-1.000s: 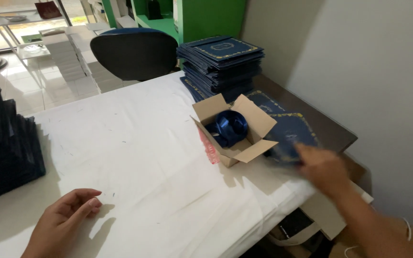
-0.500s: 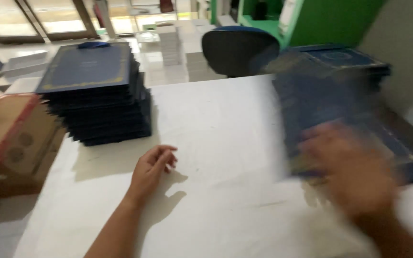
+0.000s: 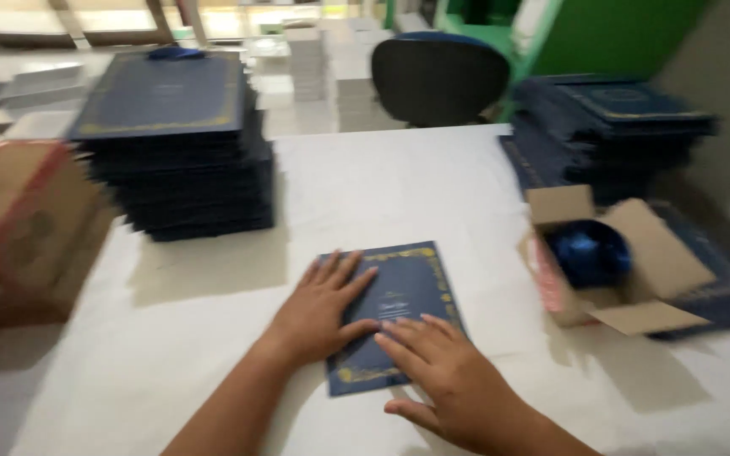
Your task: Tying a blue ribbon onto a decorative card by threading it through pre-cut holes.
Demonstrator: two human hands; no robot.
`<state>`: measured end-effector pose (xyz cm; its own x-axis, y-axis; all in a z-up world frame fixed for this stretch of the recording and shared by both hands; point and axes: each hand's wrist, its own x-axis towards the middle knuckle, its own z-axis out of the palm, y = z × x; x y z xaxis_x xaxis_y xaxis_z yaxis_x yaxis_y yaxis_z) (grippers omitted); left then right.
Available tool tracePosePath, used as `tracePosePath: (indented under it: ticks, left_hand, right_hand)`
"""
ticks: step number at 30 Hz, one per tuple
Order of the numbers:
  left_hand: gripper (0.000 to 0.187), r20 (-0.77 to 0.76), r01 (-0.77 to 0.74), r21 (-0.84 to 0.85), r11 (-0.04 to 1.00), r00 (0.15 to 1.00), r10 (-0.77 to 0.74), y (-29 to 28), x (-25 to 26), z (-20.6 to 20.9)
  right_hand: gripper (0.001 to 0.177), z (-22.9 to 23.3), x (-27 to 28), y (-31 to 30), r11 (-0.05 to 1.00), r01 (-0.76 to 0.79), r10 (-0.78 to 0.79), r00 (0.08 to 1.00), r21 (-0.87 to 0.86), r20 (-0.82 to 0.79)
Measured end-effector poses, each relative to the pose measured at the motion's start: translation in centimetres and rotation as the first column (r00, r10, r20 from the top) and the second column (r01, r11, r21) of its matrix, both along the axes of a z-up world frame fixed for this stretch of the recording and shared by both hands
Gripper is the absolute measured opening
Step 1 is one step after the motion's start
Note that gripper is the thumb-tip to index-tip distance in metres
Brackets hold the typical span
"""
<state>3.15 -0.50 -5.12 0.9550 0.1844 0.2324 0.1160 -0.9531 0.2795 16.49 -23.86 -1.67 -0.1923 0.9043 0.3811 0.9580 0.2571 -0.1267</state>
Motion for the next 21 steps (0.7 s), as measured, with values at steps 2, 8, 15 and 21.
tracePosePath:
  ticks: [2, 8, 15, 21]
  left_hand:
    - [0.082, -0.041, -0.012, 0.024, 1.000, 0.999, 0.013, 0.3, 0.1, -0.4]
    - [0.086, -0.394, -0.149, -0.063, 0.987, 0.912, 0.113, -1.3, -1.2, 3.6]
    - [0.089, -0.358, -0.155, -0.041, 0.987, 0.924, 0.130, -1.2, -1.6, 3.2]
    - [0.090, -0.404, -0.174, -0.016, 0.985, 0.902, 0.153, -1.0, -1.6, 3.7]
  right_hand:
    - [0.063, 1.8, 1.5, -2.0, 0.982, 0.053, -0.044, 0.998, 0.180, -0.054]
    - [0.008, 8.7, 12.6, -6.8, 0.789, 0.490, -0.530, 0.848, 0.371, 0.006]
    - [0.047, 8.2, 20.4, -5.1, 0.300, 0.912, -0.838, 0.392, -0.280, 0.378]
    - [0.021, 11.9, 23.8, -8.0, 0.386, 0.890, -0.906, 0.316, -0.242, -0.281]
